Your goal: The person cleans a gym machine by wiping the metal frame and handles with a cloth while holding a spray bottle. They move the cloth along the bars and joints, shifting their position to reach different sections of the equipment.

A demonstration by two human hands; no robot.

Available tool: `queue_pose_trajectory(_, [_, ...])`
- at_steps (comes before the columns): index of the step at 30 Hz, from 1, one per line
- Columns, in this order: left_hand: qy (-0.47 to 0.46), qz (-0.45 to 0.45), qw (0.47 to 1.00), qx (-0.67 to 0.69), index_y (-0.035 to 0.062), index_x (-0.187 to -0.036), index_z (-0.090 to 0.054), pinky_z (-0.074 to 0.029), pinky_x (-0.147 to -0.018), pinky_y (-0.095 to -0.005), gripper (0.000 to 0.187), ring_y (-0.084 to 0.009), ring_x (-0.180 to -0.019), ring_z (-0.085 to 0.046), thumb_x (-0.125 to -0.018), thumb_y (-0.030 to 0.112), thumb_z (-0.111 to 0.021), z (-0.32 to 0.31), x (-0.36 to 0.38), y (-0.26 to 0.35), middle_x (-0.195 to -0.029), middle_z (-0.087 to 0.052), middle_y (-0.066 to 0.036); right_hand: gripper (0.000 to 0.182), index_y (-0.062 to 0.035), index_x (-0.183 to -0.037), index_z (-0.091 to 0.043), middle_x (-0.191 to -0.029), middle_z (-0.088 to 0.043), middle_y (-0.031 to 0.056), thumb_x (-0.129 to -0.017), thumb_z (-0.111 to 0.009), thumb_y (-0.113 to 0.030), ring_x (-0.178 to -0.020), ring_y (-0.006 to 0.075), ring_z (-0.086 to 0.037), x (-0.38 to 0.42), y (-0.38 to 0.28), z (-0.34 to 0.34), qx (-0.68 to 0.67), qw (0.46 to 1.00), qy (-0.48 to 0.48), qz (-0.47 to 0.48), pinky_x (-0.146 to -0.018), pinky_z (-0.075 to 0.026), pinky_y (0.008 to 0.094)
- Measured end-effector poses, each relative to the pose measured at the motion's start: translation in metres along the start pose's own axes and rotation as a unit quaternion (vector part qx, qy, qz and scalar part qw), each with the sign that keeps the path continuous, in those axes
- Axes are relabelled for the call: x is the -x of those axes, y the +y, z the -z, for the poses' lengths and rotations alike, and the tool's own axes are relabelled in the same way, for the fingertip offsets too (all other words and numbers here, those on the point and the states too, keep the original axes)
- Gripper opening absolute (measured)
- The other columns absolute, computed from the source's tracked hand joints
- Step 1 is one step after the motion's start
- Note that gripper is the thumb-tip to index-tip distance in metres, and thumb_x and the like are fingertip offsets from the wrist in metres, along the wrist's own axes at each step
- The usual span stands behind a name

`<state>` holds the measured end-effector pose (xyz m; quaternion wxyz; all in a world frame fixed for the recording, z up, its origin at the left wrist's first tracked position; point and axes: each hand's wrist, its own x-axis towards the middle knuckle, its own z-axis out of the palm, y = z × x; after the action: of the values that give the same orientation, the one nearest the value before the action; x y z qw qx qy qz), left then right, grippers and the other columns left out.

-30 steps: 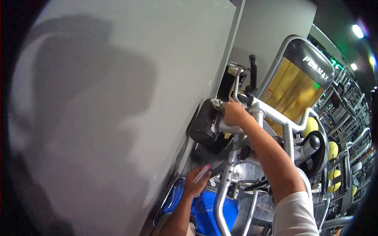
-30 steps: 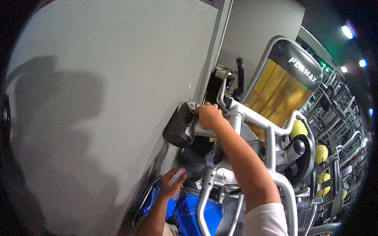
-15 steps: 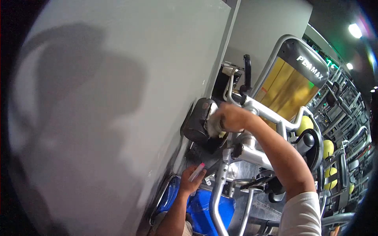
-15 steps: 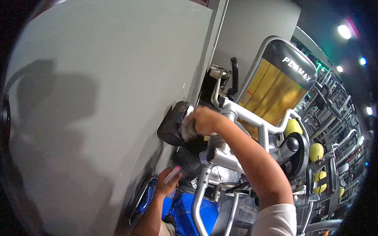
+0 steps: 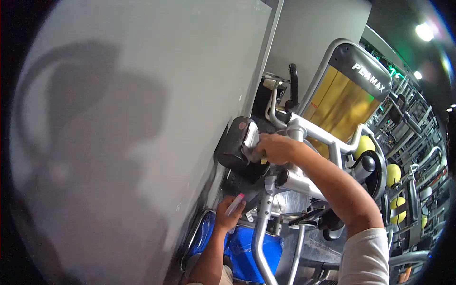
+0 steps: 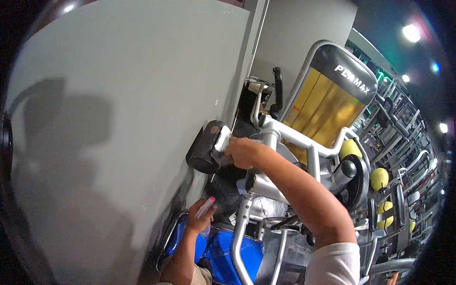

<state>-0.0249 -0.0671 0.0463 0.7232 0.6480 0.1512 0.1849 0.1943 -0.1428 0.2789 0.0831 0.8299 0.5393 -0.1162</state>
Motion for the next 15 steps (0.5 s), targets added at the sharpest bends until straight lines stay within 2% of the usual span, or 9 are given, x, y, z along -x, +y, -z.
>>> queue_pose_trajectory(2, [-0.005,-0.006,1.0,0.008,0.0063,-0.085,-0.061,-0.047,-0.048,-0.0279,0.029,-0.0114,-0.051,-0.059,-0.09,0.031,-0.076,0.001,0.003,-0.009,-0.067,-0.06,-0.002,0.041,-0.0083,-0.114,-0.072,-0.1,-0.067,0.0196,-0.076,-0.058,-0.002,-0.098,0.041,-0.067,-0.017,0.035,-0.024,0.091,0.989,-0.087,0.083,-0.089,-0.054,0.044])
queue_pose_trajectory(4, [-0.01,-0.007,1.0,0.009,0.0069,-0.085,-0.061,-0.047,-0.048,-0.0279,0.028,-0.0113,-0.052,-0.059,-0.089,0.031,-0.076,0.002,0.005,-0.003,-0.067,-0.06,-0.002,0.041,-0.0093,-0.118,-0.07,-0.1,-0.069,0.0196,-0.079,-0.058,-0.006,-0.098,0.0403,-0.068,-0.017,0.035,-0.01,0.057,0.992,-0.061,0.093,-0.089,-0.055,0.0429])
queue_pose_trajectory(6, [-0.013,-0.007,1.0,0.016,0.0069,-0.087,-0.063,-0.046,-0.048,-0.0275,0.027,-0.0103,-0.053,-0.058,-0.09,0.03,-0.076,0.002,0.005,-0.001,-0.067,-0.06,-0.001,0.044,-0.0125,-0.125,-0.068,-0.099,-0.07,0.0183,-0.082,-0.059,-0.012,-0.104,0.0371,-0.067,-0.004,0.029,0.019,-0.101,0.991,0.081,0.029,-0.092,-0.054,0.0416])
queue_pose_trajectory(9, [-0.015,-0.001,0.999,0.03,0.0064,-0.091,-0.066,-0.046,-0.049,-0.0267,0.024,-0.0085,-0.055,-0.057,-0.091,0.029,-0.076,0.001,0.006,-0.007,-0.066,-0.059,0.001,0.041,-0.0152,-0.128,-0.067,-0.112,-0.066,0.0188,-0.089,-0.061,-0.025,-0.118,0.0367,-0.06,-0.025,0.027,0.003,-0.044,0.964,0.222,-0.139,-0.096,-0.051,0.0486])
queue_pose_trajectory(11, [-0.01,-0.001,0.999,0.042,0.0065,-0.09,-0.066,-0.046,-0.049,-0.0265,0.025,-0.0088,-0.055,-0.057,-0.091,0.029,-0.076,-0.002,0.003,-0.016,-0.066,-0.06,0.001,0.037,-0.0171,-0.122,-0.07,-0.135,-0.047,0.0194,-0.094,-0.059,-0.038,-0.117,0.0442,-0.052,-0.032,0.006,-0.016,-0.015,0.956,0.18,-0.231,-0.094,-0.047,0.0606])
queue_pose_trajectory(13, [-0.012,0.014,0.999,0.044,0.0063,-0.088,-0.065,-0.046,-0.049,-0.0266,0.026,-0.0092,-0.055,-0.058,-0.09,0.029,-0.076,-0.001,0.002,-0.003,-0.066,-0.06,0.0,0.039,-0.0169,-0.123,-0.071,-0.13,-0.049,0.0185,-0.092,-0.062,-0.038,-0.116,0.046,-0.051,-0.031,-0.013,-0.006,0.016,0.97,0.112,-0.215,-0.101,-0.046,0.0502])
queue_pose_trajectory(15, [-0.011,0.017,0.999,0.031,0.0061,-0.087,-0.065,-0.047,-0.049,-0.0267,0.026,-0.0099,-0.055,-0.059,-0.09,0.03,-0.076,0.001,0.007,-0.002,-0.066,-0.06,-0.001,0.036,-0.0186,-0.12,-0.072,-0.123,-0.051,0.0174,-0.091,-0.062,-0.037,-0.114,0.0417,-0.052,-0.02,-0.008,-0.01,0.019,0.984,0.093,-0.149,-0.098,-0.046,0.0499])
